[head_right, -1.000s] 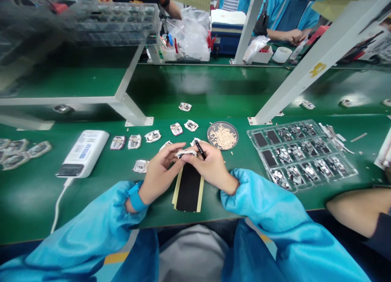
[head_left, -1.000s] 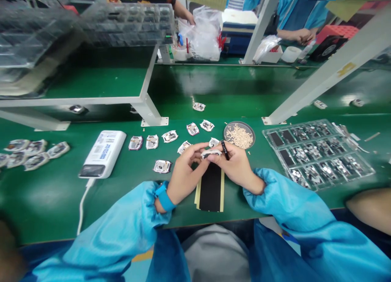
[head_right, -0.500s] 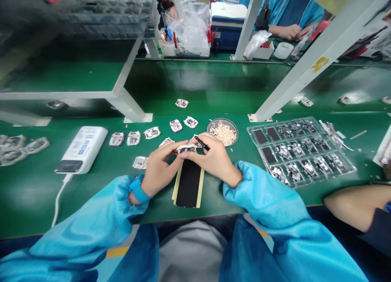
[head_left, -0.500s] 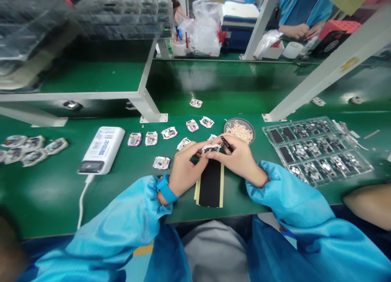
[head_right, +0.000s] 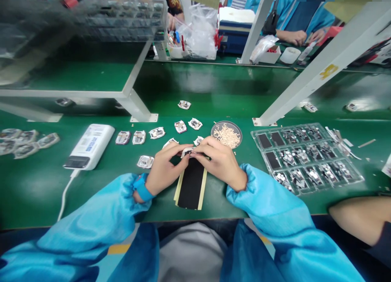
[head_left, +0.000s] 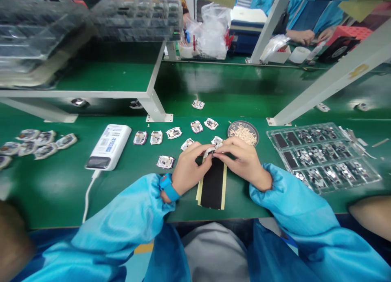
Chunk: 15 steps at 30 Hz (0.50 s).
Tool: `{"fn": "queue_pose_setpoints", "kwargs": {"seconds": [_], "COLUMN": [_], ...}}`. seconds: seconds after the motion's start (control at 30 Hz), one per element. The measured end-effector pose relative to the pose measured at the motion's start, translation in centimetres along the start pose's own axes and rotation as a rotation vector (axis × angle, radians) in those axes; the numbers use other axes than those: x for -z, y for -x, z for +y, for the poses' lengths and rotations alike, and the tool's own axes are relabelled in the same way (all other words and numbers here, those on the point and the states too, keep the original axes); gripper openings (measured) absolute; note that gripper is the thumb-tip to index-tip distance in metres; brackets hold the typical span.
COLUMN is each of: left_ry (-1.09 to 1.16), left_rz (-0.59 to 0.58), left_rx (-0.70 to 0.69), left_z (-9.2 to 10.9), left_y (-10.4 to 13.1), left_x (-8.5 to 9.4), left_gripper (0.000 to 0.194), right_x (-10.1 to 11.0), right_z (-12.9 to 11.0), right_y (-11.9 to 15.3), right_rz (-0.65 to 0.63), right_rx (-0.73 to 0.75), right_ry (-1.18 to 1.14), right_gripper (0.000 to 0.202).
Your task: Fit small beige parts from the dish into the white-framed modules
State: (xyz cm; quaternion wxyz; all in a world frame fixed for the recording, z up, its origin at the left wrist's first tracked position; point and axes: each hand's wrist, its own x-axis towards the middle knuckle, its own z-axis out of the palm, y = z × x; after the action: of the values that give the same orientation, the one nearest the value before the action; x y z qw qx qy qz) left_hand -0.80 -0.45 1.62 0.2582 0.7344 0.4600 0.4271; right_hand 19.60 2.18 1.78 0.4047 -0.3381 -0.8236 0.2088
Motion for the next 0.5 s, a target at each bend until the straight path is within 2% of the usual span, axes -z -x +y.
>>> {"fn": "queue_pose_setpoints", "kwargs": {"seconds": [0.2, 0.33, 0.43, 0.5], "left_ry": [-0.008, -0.034, -0.115, -0.216], "left_rz": [-0.003, 0.003, -0.052, -0.107], "left_rx": [0.018, 0.063, 0.062, 0.017], "left_z": [-0.4, -0.7, -1.2, -1.9], "left_y": [0.1, -0.5, -2.5, -5.1], "left_x": [-0.3, -0.2, 0.1, 0.0], "left_gripper": [0.030, 0.035, 0.029, 0.026], "right_x": [-0.2, 1.8, 4.3, 5.5], "right_z": [-0.1, 1.2, 3.5, 5.1], "right_y": [-0.1, -0.8, -1.1, -1.1], "right_rz": [-0.068, -0.031, 0.001, 0.012], "right_rx": [-0.004, -0.038, -0.172, -0.264], "right_ry": [0.032, 0.037, 0.232, 0.368], "right_gripper": [0.010, 0.004, 0.011, 0.019]}}
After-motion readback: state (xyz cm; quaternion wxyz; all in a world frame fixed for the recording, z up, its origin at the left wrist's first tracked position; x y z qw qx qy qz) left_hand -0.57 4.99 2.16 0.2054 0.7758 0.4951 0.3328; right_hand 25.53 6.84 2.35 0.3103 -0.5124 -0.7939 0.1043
